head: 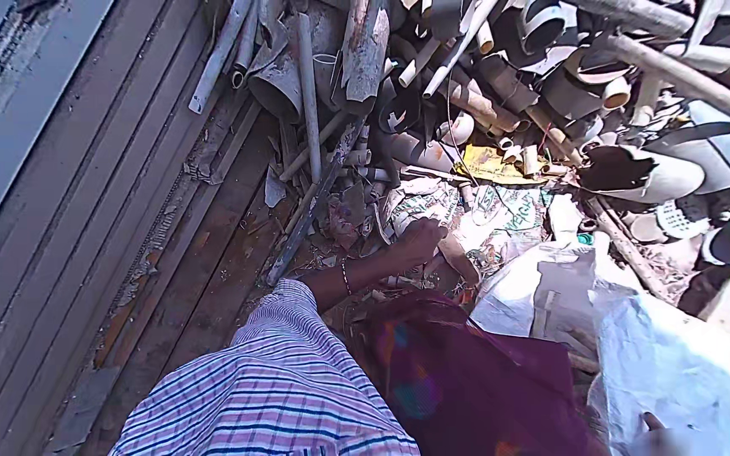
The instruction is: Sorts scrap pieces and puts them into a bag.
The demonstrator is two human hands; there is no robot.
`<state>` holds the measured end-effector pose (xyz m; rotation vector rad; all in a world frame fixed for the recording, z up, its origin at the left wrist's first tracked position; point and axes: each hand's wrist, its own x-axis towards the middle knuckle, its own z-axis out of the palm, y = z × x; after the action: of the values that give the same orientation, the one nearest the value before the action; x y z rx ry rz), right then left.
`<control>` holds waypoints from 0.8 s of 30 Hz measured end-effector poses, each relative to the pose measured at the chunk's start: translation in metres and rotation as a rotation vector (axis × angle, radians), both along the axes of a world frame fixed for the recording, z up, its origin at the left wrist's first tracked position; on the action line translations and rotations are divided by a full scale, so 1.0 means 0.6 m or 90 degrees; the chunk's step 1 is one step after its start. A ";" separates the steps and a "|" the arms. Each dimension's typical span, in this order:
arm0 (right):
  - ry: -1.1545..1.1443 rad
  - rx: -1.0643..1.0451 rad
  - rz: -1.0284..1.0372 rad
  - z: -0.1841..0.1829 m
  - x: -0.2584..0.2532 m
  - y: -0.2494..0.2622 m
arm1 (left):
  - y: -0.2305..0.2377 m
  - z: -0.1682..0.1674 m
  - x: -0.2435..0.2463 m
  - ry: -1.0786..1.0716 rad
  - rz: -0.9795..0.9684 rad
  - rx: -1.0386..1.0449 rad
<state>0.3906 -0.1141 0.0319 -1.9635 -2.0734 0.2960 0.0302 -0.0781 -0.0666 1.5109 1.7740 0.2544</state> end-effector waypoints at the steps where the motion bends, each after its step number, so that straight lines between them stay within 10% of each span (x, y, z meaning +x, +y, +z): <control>1: 0.005 0.009 0.003 -0.004 0.002 0.001 | -0.023 0.001 -0.028 0.078 -0.014 -0.040; 6: 0.036 -0.008 -0.065 0.008 -0.023 0.003 | -0.071 -0.036 -0.088 0.219 -0.078 -0.176; 12: 0.018 -0.041 -0.158 0.021 -0.029 0.008 | -0.036 -0.035 -0.032 0.080 -0.047 0.104; 24: 0.049 -0.041 -0.196 0.018 -0.023 0.005 | 0.023 -0.036 0.114 -0.073 -0.241 0.188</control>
<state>0.3771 -0.1114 0.0428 -2.2323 -1.7022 0.3708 0.0988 -0.0646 -0.0880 1.9647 1.3701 0.4145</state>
